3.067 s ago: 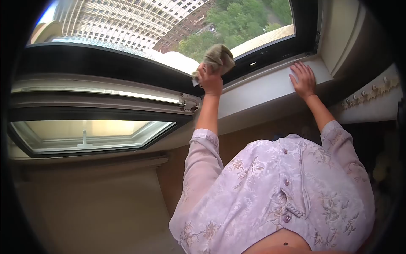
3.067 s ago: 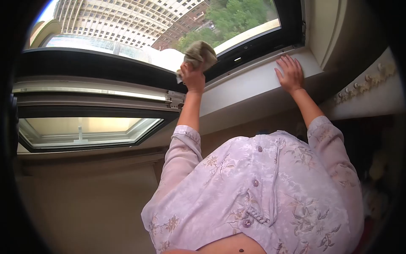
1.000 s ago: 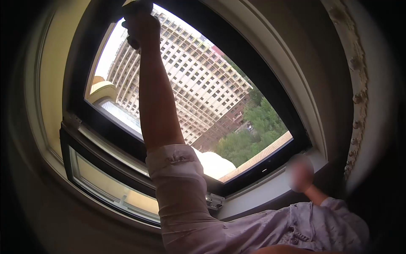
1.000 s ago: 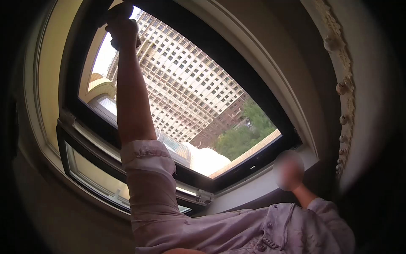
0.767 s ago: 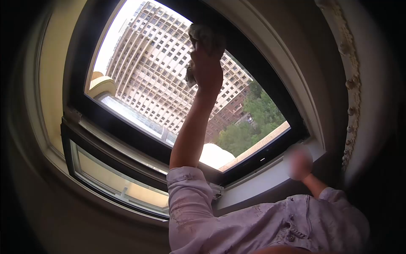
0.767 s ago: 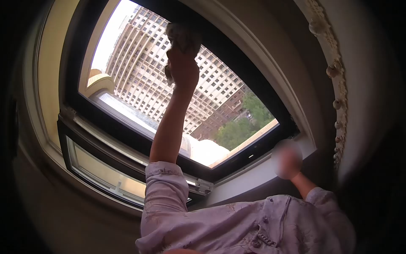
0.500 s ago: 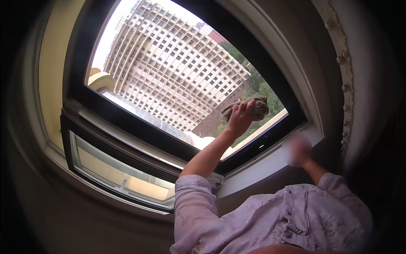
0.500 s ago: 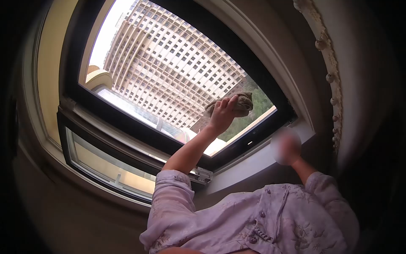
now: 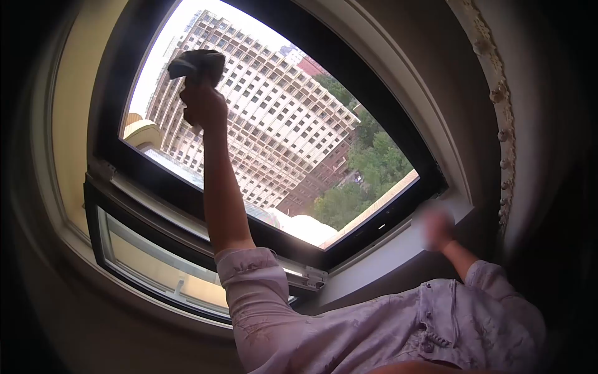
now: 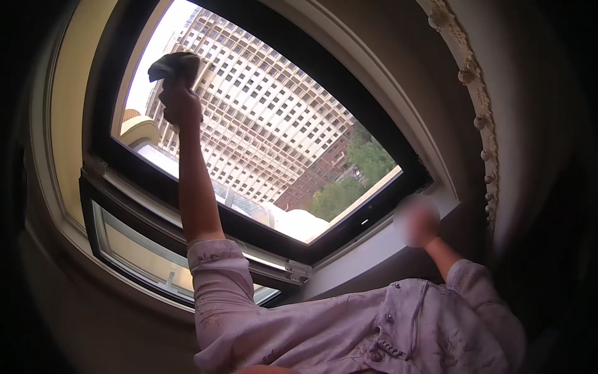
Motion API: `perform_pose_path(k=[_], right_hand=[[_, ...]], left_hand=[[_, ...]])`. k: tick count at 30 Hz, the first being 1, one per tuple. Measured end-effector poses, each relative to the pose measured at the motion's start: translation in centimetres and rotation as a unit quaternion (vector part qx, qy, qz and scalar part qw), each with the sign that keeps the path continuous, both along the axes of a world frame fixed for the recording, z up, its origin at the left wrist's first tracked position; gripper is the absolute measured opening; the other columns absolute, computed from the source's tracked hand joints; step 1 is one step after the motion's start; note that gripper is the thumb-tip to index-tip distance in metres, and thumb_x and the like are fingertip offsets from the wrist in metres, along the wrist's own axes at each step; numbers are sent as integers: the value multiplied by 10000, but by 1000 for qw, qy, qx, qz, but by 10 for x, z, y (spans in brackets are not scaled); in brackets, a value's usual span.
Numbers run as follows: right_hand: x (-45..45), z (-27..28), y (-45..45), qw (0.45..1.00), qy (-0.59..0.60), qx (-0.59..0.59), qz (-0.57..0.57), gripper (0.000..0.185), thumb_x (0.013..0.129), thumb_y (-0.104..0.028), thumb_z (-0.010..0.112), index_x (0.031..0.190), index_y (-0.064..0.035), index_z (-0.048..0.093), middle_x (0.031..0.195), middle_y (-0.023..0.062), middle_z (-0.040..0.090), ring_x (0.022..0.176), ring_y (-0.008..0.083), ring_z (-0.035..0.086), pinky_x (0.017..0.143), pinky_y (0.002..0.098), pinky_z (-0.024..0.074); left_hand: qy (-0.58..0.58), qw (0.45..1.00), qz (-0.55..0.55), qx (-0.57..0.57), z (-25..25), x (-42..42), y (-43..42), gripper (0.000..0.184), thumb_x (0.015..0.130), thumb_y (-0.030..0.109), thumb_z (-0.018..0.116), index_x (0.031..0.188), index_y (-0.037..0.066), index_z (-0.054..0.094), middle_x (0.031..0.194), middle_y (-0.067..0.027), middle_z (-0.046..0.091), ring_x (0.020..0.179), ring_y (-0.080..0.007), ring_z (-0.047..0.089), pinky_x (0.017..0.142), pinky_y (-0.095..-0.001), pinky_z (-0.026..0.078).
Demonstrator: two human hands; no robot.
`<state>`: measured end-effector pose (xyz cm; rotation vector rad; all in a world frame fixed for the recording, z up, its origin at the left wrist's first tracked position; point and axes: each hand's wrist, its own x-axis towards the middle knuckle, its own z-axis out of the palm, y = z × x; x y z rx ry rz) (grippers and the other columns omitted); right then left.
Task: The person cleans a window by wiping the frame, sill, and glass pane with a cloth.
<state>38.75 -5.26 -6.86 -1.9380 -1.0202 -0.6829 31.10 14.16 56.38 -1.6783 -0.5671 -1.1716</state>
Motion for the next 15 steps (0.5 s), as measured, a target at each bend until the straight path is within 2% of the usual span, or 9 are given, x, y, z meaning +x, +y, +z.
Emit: perform_pose_path(k=[2,3,4,5,7,9,10,13,15], right_hand=[[-4,18,-10,991,67,-112,9,85,693,-131,574,762,-81,579,756,137,564,705,304,551,657,428,440],[-3,16,-11,993,55,-103,24,83,693,-128,571,763,-83,572,748,130,557,694,298,544,652,425,437],[-1,7,-5,996,45,-71,12,84,694,-128,571,765,-83,570,753,130,555,697,294,543,655,425,436],[4,-3,3,999,35,-39,-3,85,696,-129,571,767,-82,568,758,130,554,700,291,542,657,424,435],[5,-10,0,991,98,-91,4,92,712,-131,569,787,-77,565,787,132,551,724,281,541,669,421,435],[4,-11,1,986,113,-119,14,82,730,-116,552,799,-74,567,801,135,554,742,281,544,674,413,438],[4,-4,1,988,95,-118,9,81,735,-108,545,803,-72,567,801,134,555,743,283,545,674,412,440],[0,14,-4,990,104,-97,13,108,728,-114,556,824,-69,579,838,149,578,780,301,570,697,420,467],[-1,18,-9,990,95,-102,13,132,731,-123,560,848,-66,586,867,147,581,814,300,566,736,417,461]], left_hand=[[134,974,-169,68,-108,26,27,280,756,116,603,1033,76,615,1196,-140,482,949,-332,477,708,-497,474],[170,958,-228,-36,-171,20,-9,251,743,119,613,987,68,638,1233,-133,462,991,-327,456,752,-487,456],[255,958,-125,48,-227,22,-6,248,730,134,618,971,97,660,1269,-111,441,1010,-309,451,756,-460,446],[352,922,-152,54,-274,15,-2,240,714,177,631,947,145,680,1279,-97,437,1013,-293,457,765,-434,440],[415,878,-237,21,-302,5,-6,233,699,193,641,926,188,692,1265,-79,453,1011,-267,469,758,-399,441],[359,884,-296,-50,-264,-4,-24,192,705,117,631,892,142,662,1220,-53,501,1008,-237,488,804,-378,456],[342,905,-254,-4,-224,-3,-19,267,724,118,625,990,142,621,1217,-60,504,1000,-250,499,802,-399,447],[174,964,-188,72,-46,1,-39,313,734,3,556,1027,103,599,1092,-95,592,908,-297,575,844,-371,467],[97,973,-105,184,50,10,-6,214,748,46,584,955,83,622,954,-125,630,722,-289,624,632,-382,509]])
